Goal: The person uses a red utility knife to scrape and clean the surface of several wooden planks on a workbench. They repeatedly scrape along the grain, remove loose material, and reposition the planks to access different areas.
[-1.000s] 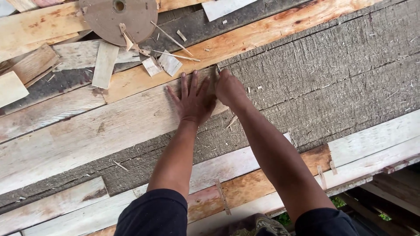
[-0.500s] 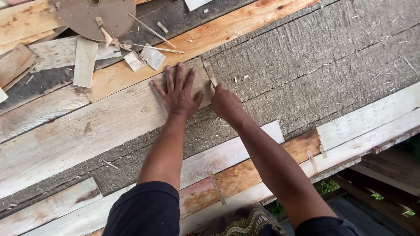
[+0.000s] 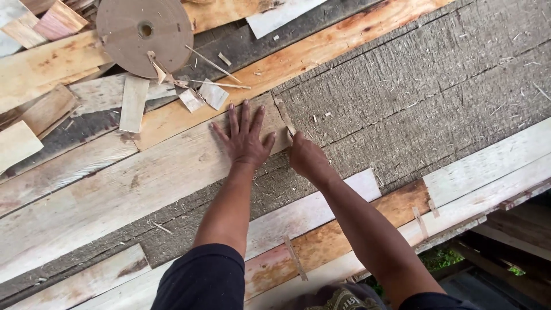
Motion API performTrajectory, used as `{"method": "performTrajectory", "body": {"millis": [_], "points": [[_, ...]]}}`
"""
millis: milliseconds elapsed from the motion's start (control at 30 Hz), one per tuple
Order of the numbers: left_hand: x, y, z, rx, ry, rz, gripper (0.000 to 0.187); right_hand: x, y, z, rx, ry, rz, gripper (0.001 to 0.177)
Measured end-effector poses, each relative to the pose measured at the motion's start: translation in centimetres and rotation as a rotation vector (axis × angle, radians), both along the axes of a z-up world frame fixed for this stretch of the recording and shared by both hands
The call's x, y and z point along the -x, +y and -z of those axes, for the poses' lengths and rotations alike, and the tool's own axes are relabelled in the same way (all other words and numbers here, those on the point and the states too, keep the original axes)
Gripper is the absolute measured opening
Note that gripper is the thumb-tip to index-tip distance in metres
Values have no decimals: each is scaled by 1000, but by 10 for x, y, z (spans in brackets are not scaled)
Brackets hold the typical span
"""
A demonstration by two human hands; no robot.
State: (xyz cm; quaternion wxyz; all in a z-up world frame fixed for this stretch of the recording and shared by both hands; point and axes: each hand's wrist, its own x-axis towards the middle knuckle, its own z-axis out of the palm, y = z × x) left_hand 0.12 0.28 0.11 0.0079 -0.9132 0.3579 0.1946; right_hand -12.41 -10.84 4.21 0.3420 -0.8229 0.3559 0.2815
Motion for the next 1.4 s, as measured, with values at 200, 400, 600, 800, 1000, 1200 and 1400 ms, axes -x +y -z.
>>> {"method": "performTrajectory", "body": {"millis": [200, 400, 600, 800, 1000, 1200, 1400], "points": [[-2, 1, 7, 4, -21, 9, 78, 16, 6, -13, -49, 40, 32, 24], [2, 4, 17, 92, -71, -3, 78, 48, 9, 10, -17, 124, -20, 26], [3, 5, 23, 161, -89, -13, 79, 27, -11, 6, 58, -121, 147, 37], [2, 4, 21, 75, -54, -16, 84, -39, -43, 32, 275, -649, 161, 55], [2, 4, 13, 115, -48, -22, 77, -60, -42, 31, 303, -632, -6, 44], [3, 5, 25, 116, -81, -22, 72, -24, -59, 99, 290, -687, -154, 37], [2, 4, 19, 103, -76, -12, 76, 27, -68, 110, 166, -660, -225, 34]]}}
